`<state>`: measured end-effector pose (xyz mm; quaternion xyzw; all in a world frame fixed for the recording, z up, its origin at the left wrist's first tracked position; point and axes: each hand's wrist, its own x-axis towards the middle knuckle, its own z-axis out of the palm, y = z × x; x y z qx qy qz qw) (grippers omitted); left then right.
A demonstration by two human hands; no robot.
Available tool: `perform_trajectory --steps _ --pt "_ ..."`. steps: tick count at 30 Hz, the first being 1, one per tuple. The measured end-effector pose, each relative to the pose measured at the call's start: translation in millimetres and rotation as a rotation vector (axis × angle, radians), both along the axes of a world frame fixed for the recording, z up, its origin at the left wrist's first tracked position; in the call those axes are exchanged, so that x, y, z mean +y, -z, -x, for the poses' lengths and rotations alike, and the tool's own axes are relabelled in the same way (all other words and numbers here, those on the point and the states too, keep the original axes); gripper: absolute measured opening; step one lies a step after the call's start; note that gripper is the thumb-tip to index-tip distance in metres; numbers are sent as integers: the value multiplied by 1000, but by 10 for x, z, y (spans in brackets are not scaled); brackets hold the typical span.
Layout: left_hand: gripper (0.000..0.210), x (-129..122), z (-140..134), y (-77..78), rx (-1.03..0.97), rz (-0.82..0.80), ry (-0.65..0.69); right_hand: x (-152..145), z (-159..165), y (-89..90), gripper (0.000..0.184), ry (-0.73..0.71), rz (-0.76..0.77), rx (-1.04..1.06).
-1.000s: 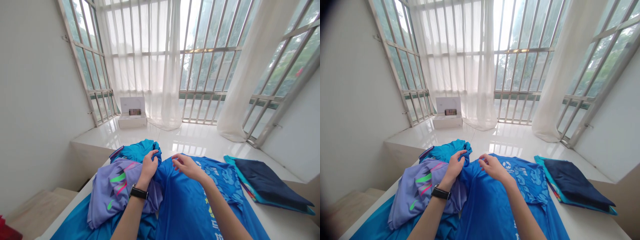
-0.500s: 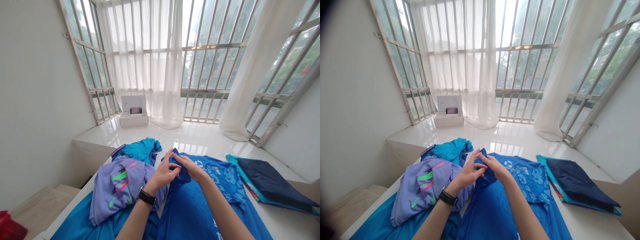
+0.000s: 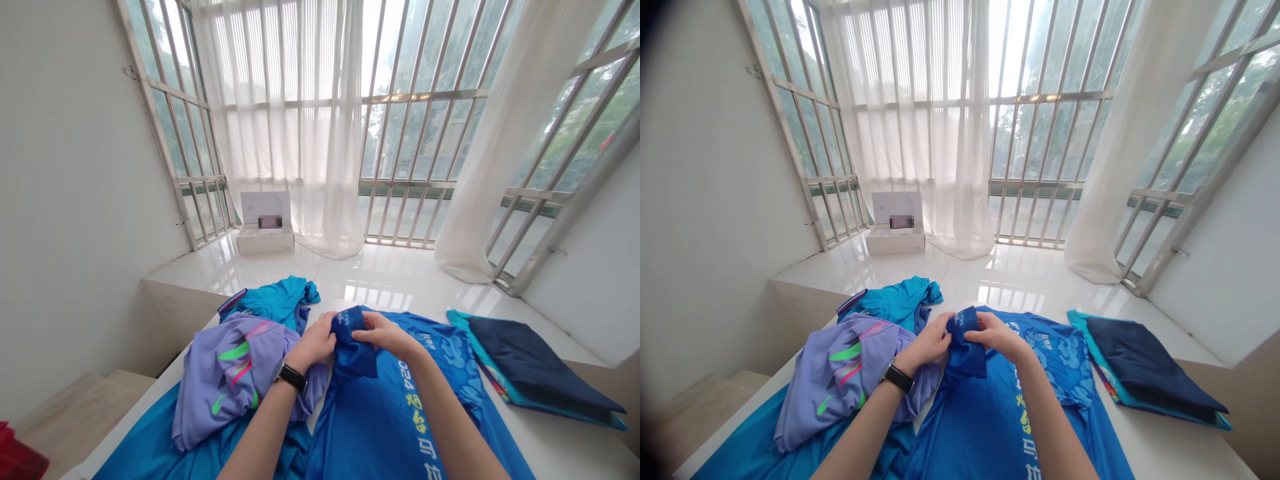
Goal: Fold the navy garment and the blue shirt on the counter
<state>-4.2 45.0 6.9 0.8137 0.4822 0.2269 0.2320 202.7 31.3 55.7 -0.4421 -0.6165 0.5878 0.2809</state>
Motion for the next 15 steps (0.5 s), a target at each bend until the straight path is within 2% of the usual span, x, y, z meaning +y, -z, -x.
perform_trajectory --steps 2,5,11,15 --pt "58 102 -28 -40 145 54 77 1 -74 -2 42 -37 -18 -66" --pt "44 296 -75 -114 254 117 144 12 -207 9 35 -54 -7 -180" --pt "20 533 -40 -102 211 125 174 40 -451 80 37 2 34 -304" --pt "26 557 8 -36 155 131 193 49 -551 159 43 47 78 -310"
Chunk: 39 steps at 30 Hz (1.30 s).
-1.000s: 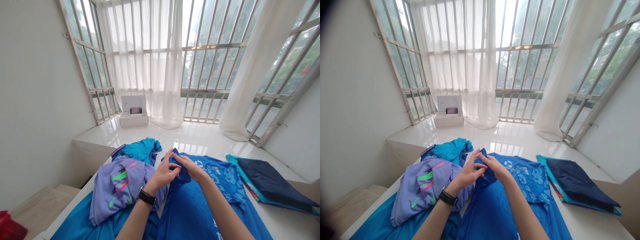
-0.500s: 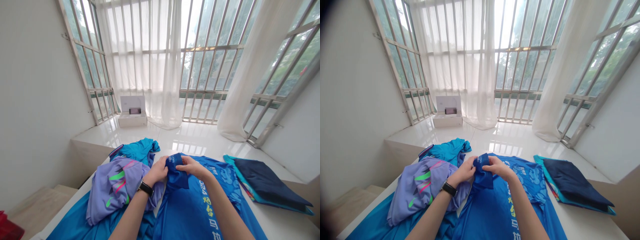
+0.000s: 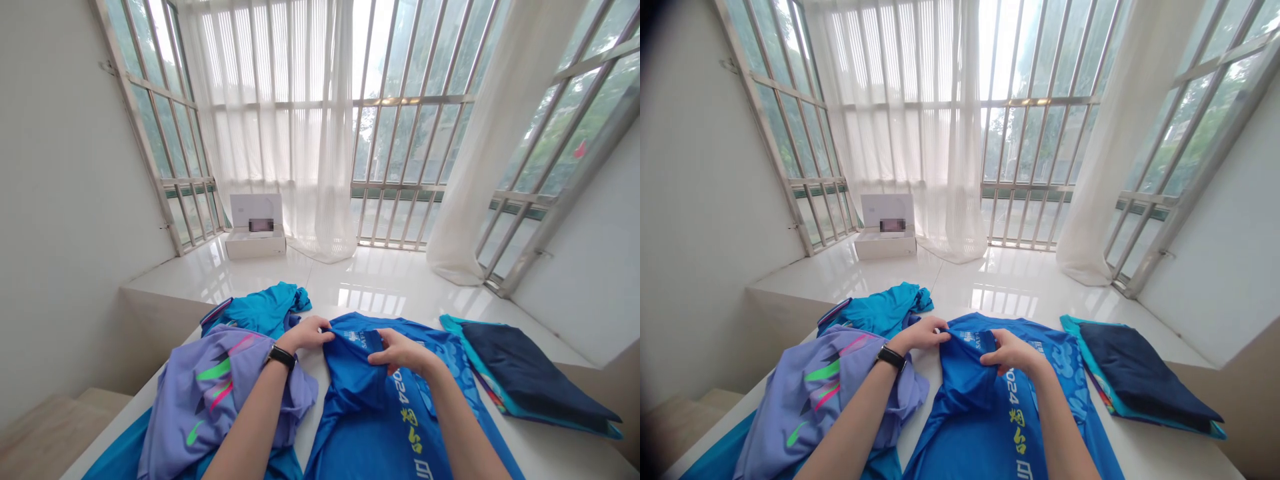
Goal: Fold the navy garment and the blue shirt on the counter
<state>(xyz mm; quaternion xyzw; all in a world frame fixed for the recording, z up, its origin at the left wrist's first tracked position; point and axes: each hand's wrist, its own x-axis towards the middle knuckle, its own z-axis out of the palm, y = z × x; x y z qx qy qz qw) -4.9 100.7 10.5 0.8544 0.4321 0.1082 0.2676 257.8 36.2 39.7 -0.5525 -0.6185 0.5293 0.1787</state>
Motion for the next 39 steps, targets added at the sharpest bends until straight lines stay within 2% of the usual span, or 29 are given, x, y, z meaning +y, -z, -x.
perform_trajectory --steps 2,5,7,12,18,20,26,29,32,39 --pt "28 2 -12 13 -12 -18 -23 6 -42 48 54 72 26 -49" --pt "28 -8 -71 2 -10 -82 -92 28 -82 129 83 187 41 -114" --pt "26 -28 -122 -12 5 -138 -145 53 -79 179 90 198 41 -149" --pt "22 -99 -237 -8 90 -255 -250 114 27 276 71 120 16 -270" --pt "19 -146 -322 62 190 -330 -285 156 102 345 24 96 -18 -349" --pt "18 -153 -328 70 211 -335 -275 177 72 351 17 116 -69 -383" --pt "20 -151 -301 52 227 -318 -253 284 -57 414 29 338 -297 -592" --pt "21 -145 -286 42 224 -307 -263 321 -68 490 40 417 -345 -695" --pt "21 -137 -268 41 214 -288 -286 348 -55 543 42 439 -361 -763" --pt "24 -103 -235 44 196 -197 -342 347 -9 545 32 451 -432 -837"
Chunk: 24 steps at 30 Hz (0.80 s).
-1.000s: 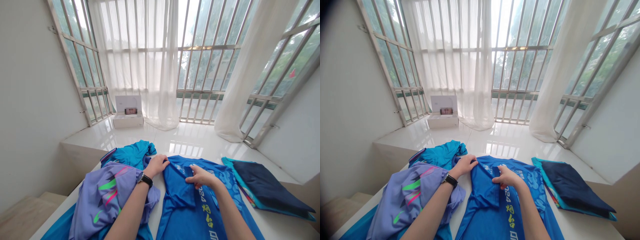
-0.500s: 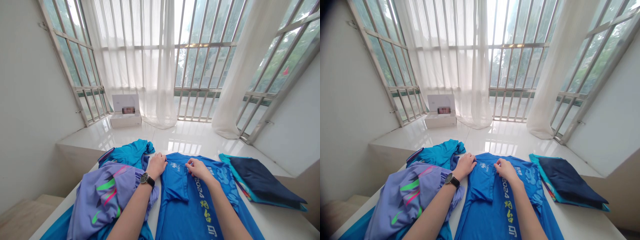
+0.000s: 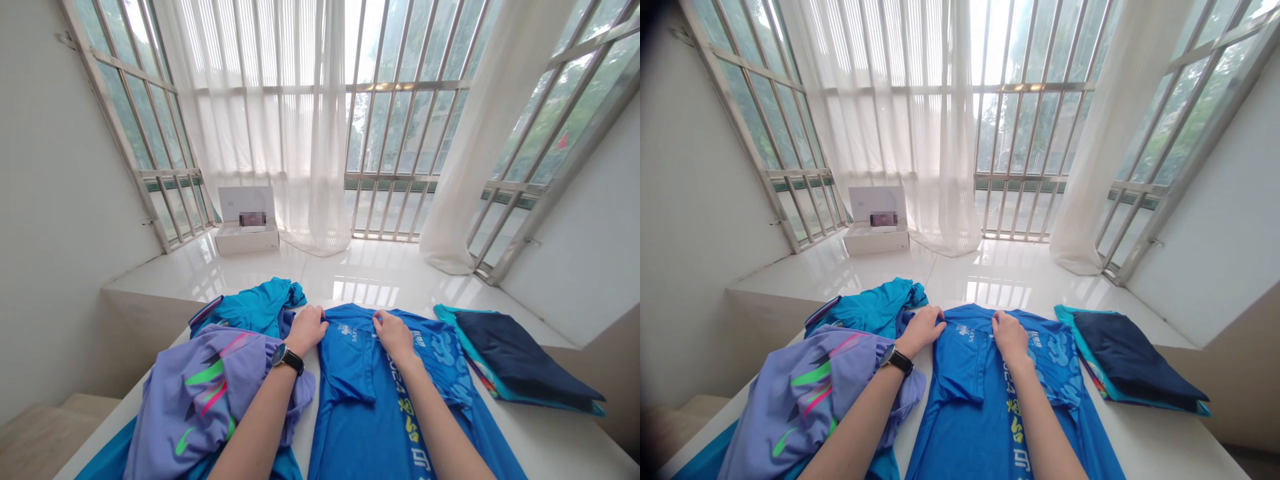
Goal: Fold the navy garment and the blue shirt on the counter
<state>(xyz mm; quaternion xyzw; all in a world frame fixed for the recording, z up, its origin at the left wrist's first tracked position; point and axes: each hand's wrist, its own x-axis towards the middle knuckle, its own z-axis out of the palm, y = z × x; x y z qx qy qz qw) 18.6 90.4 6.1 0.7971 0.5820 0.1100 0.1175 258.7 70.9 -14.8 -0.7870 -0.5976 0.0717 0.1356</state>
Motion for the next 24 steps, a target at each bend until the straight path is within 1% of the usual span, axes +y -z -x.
perform_trajectory --steps 4,9,15,20,24 --pt "24 -3 -10 -31 2 36 -23 -33 52 11 35 -7 -69 -33" --pt "22 -6 1 -86 6 79 1 -33 64 17 37 -57 -113 -68" --pt "27 6 12 -82 39 68 -15 4 51 38 36 -94 -62 -99" --pt "29 -11 -1 -53 71 39 -12 -3 50 60 41 -116 -25 -90" --pt "29 -27 -5 -56 89 24 -10 0 62 22 44 -144 -8 -45"
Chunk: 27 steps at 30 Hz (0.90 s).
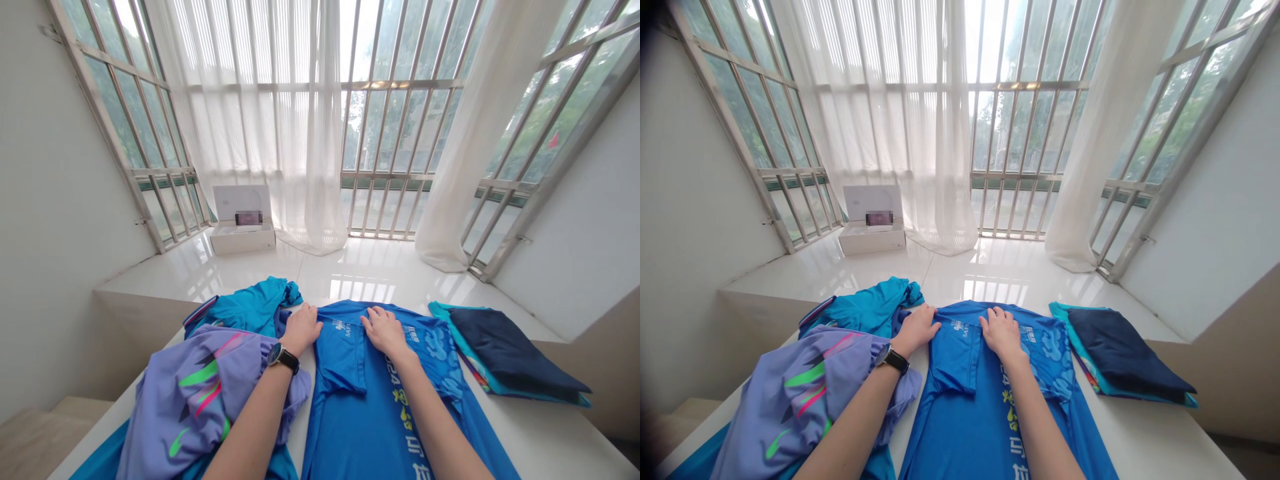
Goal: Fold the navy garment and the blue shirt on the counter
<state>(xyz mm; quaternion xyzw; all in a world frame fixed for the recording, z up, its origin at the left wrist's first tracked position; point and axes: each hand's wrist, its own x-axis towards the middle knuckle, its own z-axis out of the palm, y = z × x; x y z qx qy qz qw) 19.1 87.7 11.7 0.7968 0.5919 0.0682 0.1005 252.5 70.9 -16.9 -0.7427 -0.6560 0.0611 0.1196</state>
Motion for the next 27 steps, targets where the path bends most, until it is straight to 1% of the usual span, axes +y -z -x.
perform_trajectory --steps 3,8,10,14,18,19,23,27 --pt "27 -5 3 -12 5 -15 0 28 64 -63 43 -57 -8 58" --pt "21 0 7 -10 5 -40 15 31 211 -146 39 -245 0 171" --pt "19 4 6 1 4 -45 20 8 232 -149 37 -269 20 187" --pt "18 11 5 19 2 -53 24 -20 208 -134 30 -237 60 208" --pt "18 14 7 26 4 -54 17 -18 178 -160 12 -241 71 270" --pt "18 15 8 29 4 -54 13 -16 173 -175 10 -244 67 292" --pt "18 26 8 50 9 -55 -10 -2 154 -229 13 -213 52 409" --pt "18 31 -4 69 11 -73 -31 37 129 -223 20 -144 63 521"
